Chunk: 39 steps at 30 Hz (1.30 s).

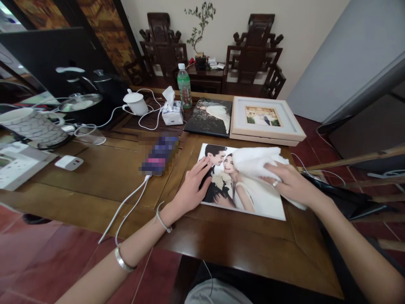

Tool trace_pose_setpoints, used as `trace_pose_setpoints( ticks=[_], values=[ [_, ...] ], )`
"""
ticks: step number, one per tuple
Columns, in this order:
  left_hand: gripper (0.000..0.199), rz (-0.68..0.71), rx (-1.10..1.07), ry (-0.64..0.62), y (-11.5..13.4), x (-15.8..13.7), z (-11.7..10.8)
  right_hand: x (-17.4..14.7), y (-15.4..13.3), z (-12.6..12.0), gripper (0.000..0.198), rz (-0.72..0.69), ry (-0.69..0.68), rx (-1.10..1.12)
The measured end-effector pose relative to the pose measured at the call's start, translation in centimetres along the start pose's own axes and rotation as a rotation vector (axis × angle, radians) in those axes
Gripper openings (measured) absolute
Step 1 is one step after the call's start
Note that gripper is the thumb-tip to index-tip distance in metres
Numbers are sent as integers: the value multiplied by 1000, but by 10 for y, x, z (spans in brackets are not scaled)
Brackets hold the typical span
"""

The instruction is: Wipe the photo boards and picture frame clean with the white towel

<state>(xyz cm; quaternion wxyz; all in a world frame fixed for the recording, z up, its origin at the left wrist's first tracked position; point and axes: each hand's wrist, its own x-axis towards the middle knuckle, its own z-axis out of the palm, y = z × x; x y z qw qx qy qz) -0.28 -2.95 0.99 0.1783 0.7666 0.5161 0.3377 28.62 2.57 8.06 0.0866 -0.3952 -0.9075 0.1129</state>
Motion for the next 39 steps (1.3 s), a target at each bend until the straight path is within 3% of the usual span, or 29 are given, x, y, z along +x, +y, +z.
trace_pose_setpoints(
  ticks=[5, 10, 14, 19, 23, 26, 31, 39],
  values=[
    [47, -9, 3, -13, -1, -1, 0, 36, 26, -7, 30, 58, 116, 27],
    [47, -18, -1, -23, 0, -1, -1, 43, 24, -2, 29, 47, 105, -22],
    [46, -1, -7, -15, 0, 0, -1, 15, -2, 19, 28, -54, 117, -170],
    [47, -7, 14, -29, -1, -1, 0, -48, -56, 40, 30, -168, 133, -173],
    [47, -12, 31, -37, -1, -1, 0, -86, -90, 42, 27, -203, 140, -110],
    [46, -15, 31, -34, -1, -1, 0, -92, -95, 35, 28, -196, 69, -89],
    [46, -4, 26, -35, -2, -1, 0, -62, -63, 17, 52, -133, -51, -94],
    [46, 14, 8, -27, -3, -1, 1, 28, 0, 11, 69, 17, -83, -110]
  ],
)
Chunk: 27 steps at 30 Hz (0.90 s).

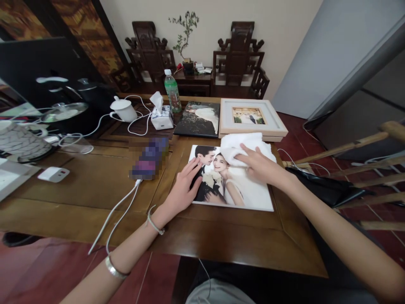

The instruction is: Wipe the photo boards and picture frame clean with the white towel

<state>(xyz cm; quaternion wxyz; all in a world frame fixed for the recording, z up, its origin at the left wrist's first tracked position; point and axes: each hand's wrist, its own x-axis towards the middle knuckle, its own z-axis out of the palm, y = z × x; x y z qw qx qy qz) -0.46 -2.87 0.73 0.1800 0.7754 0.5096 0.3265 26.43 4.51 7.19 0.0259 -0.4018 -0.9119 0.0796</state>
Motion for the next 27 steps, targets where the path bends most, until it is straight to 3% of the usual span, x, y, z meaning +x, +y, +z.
trace_pose_setpoints(
  ticks=[3, 7, 13, 20, 23, 27],
  values=[
    [46, 0, -7, 2, 0, 0, 0, 17, 6, 0, 71, 3, 27, 35],
    [46, -14, -8, -2, 1, 0, -1, 11, -2, 5, 69, -13, 73, -11],
    [45, -20, -4, 3, 3, 0, -1, -48, -52, 21, 58, -104, 52, -108],
    [45, -23, 2, 2, 2, 0, 1, -116, -113, 35, 41, -172, 76, -18],
    [44, -32, -2, 12, 3, 2, 1, -113, -110, 28, 46, -173, 3, 17],
    [45, -26, -1, -8, 0, 5, 1, -79, -79, 12, 64, -117, -27, 56]
  ],
)
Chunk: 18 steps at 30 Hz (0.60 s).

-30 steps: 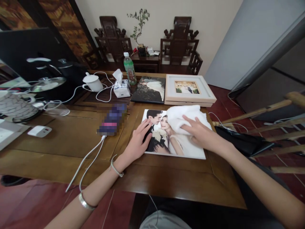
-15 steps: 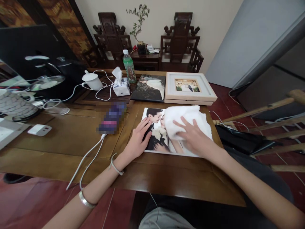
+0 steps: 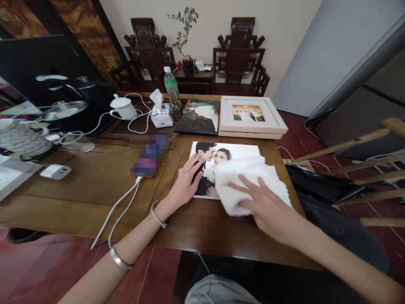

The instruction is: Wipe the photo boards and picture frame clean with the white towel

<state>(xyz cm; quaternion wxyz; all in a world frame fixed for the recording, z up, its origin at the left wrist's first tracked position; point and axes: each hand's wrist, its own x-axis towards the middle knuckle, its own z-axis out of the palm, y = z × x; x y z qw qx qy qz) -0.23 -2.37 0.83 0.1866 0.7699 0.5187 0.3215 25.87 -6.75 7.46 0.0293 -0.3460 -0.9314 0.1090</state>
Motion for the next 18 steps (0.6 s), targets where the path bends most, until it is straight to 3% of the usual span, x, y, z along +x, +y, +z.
trace_pose_setpoints(
  ticks=[6, 11, 15, 18],
  values=[
    [46, 34, -7, -23, -5, 3, -1, 67, 62, -29, 61, 58, 26, 17],
    [46, 23, -9, -24, -3, 3, -2, 104, 96, -49, 57, 90, 64, 59],
    [46, 25, -20, -19, -4, 2, -1, 107, 97, -45, 57, 133, 95, 79],
    [46, 25, -19, -11, -6, 2, 0, 90, 74, -27, 54, 138, 92, 25]
  ],
)
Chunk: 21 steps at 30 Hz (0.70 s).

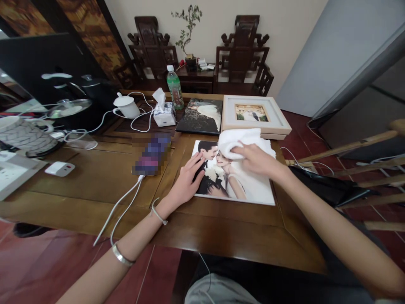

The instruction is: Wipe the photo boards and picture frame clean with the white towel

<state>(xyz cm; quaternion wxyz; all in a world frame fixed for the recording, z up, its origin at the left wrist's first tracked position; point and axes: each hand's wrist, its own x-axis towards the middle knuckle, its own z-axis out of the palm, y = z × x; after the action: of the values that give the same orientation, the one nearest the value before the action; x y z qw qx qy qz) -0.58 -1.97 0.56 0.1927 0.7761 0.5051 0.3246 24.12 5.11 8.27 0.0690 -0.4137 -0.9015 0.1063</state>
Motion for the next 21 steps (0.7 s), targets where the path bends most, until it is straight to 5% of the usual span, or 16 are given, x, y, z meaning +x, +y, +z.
trace_pose_setpoints(
  ticks=[11, 15, 21],
  values=[
    [46, -35, 7, 0, 5, 1, -1, -121, -98, 43, 43, -169, -68, -91],
    [46, -45, 2, -10, 4, 0, -1, -111, -98, 36, 50, -145, -105, -55],
    [48, -28, 8, -25, 1, 1, 0, -43, -60, 6, 62, -63, -130, 12]
  ],
)
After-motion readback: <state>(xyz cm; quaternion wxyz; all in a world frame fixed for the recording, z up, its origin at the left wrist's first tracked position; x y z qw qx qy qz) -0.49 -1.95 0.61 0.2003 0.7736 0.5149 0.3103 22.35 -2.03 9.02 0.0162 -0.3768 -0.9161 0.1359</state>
